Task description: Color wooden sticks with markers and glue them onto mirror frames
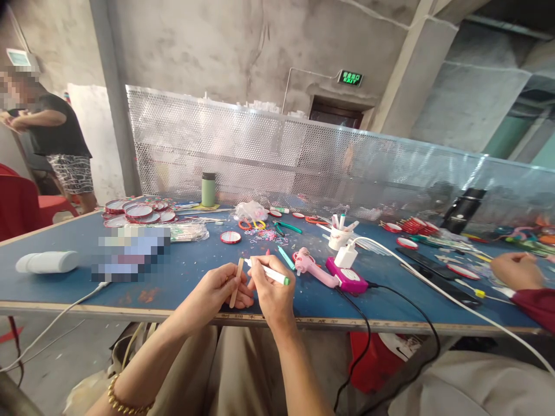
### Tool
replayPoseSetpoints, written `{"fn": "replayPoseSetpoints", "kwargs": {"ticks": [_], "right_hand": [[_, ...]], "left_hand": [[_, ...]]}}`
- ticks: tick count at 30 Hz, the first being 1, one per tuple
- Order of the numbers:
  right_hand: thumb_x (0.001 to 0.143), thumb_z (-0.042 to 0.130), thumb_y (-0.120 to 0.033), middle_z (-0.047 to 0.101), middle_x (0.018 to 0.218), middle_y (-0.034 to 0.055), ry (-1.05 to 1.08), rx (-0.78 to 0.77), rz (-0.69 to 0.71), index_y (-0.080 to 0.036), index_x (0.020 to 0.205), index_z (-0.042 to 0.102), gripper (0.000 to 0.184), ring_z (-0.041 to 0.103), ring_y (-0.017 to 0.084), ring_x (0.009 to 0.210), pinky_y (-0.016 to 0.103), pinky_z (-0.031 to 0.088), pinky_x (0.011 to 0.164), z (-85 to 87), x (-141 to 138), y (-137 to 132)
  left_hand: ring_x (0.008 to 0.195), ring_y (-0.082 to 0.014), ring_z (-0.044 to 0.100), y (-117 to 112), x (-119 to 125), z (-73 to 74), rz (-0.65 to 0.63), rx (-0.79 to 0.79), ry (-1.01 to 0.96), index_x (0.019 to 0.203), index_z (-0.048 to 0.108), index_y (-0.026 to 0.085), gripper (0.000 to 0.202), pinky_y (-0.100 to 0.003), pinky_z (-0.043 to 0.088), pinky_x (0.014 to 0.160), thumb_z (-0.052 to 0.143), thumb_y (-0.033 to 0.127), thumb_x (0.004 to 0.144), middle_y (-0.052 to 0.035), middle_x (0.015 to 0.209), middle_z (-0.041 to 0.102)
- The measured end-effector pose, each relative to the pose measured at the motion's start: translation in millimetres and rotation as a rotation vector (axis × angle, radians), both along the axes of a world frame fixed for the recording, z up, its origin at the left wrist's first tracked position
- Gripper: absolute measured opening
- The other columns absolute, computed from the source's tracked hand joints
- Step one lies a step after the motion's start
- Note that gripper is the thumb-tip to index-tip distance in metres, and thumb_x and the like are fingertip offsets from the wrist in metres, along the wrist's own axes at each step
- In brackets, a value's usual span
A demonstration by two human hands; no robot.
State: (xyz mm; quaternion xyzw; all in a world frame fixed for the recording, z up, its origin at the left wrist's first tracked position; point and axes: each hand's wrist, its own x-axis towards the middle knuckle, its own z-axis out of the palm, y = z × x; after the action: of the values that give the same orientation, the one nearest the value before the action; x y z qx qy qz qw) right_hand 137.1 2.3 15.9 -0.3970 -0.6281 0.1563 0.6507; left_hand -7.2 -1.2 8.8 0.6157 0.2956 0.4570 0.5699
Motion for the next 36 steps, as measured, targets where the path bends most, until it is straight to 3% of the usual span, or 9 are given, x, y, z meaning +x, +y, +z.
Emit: {"fn": "replayPoseSetpoints", "kwargs": {"ticks": [13, 27, 36], "right_hand": [[0.092, 0.062, -0.035, 0.066, 0.062, -0.0027, -0.005, 0.017, 0.022, -0.019, 0.082, 0.068, 0.02, 0.058, 0.009, 0.043, 0.022, 0.05, 0.048, -1.2, -0.4, 1.5], [0.092, 0.062, -0.034, 0.065, 0.061, -0.0031, -0.01, 0.02, 0.012, -0.019, 0.08, 0.068, 0.02, 0.057, 0.008, 0.043, 0.02, 0.048, 0.046, -2.6, 0.4, 0.7], [0.092, 0.061, -0.035, 0.066, 0.064, -0.0022, -0.029, 0.014, 0.032, -0.019, 0.084, 0.069, 0.02, 0.058, 0.009, 0.044, 0.02, 0.048, 0.044, -2.0, 0.4, 0.8]], "left_hand": [[0.072, -0.0181, 0.074, 1.2, 1.0, -1.7, 0.009, 0.069, 0.008, 0.084, 0.049, 0.018, 0.029, -0.025, 0.057, 0.063, 0.052, 0.046, 0.092, -0.0061, 0.079, 0.07], [0.071, -0.0183, 0.074, 2.5, 1.7, -3.2, 0.008, 0.066, -0.001, 0.083, 0.049, 0.019, 0.035, -0.026, 0.058, 0.063, 0.054, 0.052, 0.09, -0.0069, 0.083, 0.072], [0.069, -0.0182, 0.074, 1.9, 2.7, -3.0, 0.021, 0.082, -0.003, 0.081, 0.049, 0.019, 0.037, -0.026, 0.057, 0.062, 0.054, 0.054, 0.09, -0.004, 0.075, 0.07]]}}
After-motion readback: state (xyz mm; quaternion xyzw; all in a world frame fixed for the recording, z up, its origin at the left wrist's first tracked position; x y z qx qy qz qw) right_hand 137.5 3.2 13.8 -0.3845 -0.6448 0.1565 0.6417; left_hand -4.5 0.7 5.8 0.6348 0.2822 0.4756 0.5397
